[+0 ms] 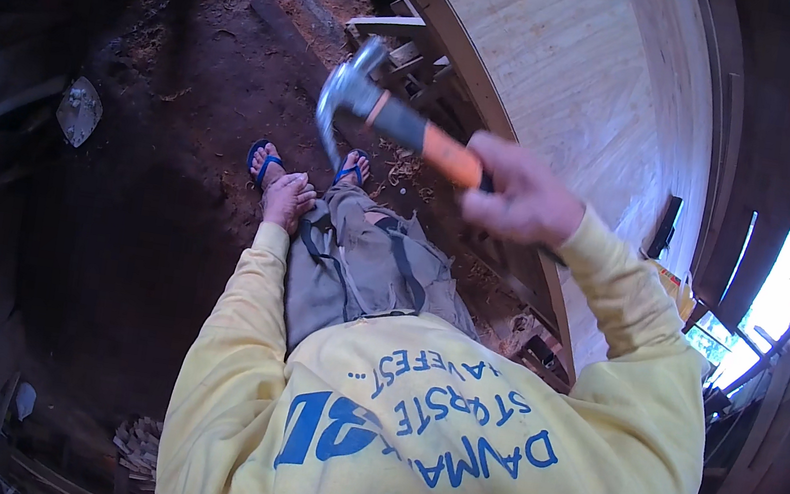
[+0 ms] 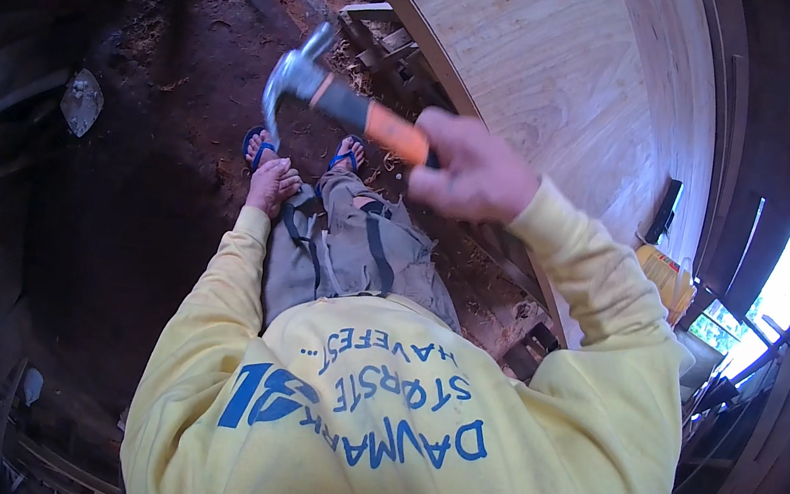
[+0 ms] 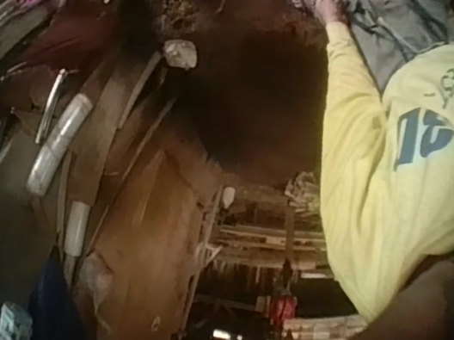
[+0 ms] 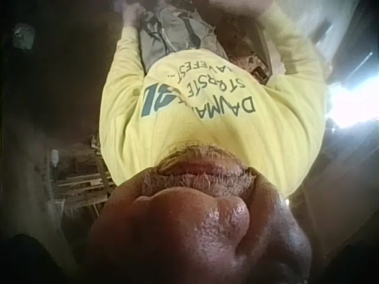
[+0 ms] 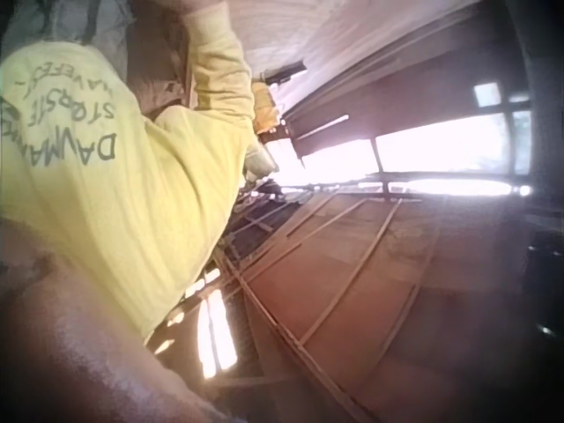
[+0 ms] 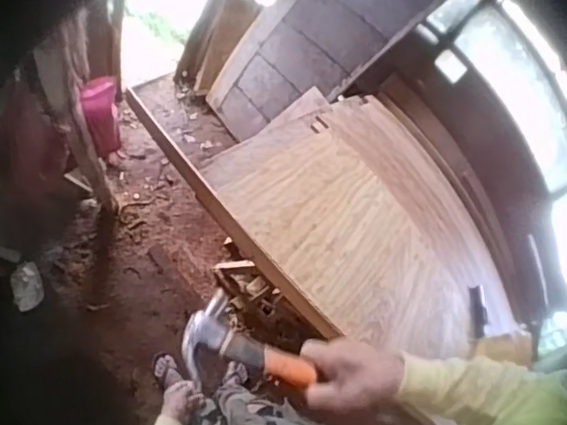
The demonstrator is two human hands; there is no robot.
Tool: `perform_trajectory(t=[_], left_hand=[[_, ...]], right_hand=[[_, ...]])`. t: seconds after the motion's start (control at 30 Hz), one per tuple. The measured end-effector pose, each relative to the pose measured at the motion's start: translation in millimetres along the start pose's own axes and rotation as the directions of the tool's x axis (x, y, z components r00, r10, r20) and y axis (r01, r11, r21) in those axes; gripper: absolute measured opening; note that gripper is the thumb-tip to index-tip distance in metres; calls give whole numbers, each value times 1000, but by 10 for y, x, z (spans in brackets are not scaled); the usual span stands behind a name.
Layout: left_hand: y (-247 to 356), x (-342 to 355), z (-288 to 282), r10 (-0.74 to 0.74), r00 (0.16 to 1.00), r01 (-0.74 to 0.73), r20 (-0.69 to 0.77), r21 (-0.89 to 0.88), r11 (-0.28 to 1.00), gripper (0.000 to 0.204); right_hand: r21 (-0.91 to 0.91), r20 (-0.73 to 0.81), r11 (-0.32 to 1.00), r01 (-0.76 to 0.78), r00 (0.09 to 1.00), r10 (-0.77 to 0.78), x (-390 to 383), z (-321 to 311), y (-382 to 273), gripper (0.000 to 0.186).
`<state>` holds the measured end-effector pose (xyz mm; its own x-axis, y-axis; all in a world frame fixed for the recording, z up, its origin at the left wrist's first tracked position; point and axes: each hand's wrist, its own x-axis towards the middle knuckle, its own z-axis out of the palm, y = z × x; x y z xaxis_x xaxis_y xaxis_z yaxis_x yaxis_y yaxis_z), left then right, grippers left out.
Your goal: The person hammers nails into a wooden board and then uses a hand saw to cut a thin strip of wood on a workbench.
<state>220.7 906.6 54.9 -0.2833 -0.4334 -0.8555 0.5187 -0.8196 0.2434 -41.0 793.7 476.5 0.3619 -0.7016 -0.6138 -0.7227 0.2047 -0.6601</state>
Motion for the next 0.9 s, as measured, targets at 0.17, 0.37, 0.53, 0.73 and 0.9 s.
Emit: perform_trajectory(t=[0.17, 0.37, 0.53, 0.73, 0.9], left_hand=[[8, 31, -162, 28, 991, -17, 128, -89, 996, 11], [163, -188, 204, -2, 1000, 1, 20, 12, 1000, 10], [110, -24, 33, 12, 1000, -12, 4, 6, 1000, 9], [-3, 75, -140, 18, 990, -7, 138, -82, 997, 17], [74, -127, 154, -17, 1000, 16, 21, 49, 999, 13]], right_hand=[[-185, -184, 982, 50, 979, -85, 145, -9, 36, 20], [-36, -22, 999, 41, 999, -42, -42, 54, -72, 30], [-390, -163, 921, -7, 985, -61, 94, 41, 58, 36], [-289, 51, 957, 36, 998, -22, -20, 83, -92, 36], [-272, -189, 959, -84, 981, 32, 150, -72, 25, 33]])
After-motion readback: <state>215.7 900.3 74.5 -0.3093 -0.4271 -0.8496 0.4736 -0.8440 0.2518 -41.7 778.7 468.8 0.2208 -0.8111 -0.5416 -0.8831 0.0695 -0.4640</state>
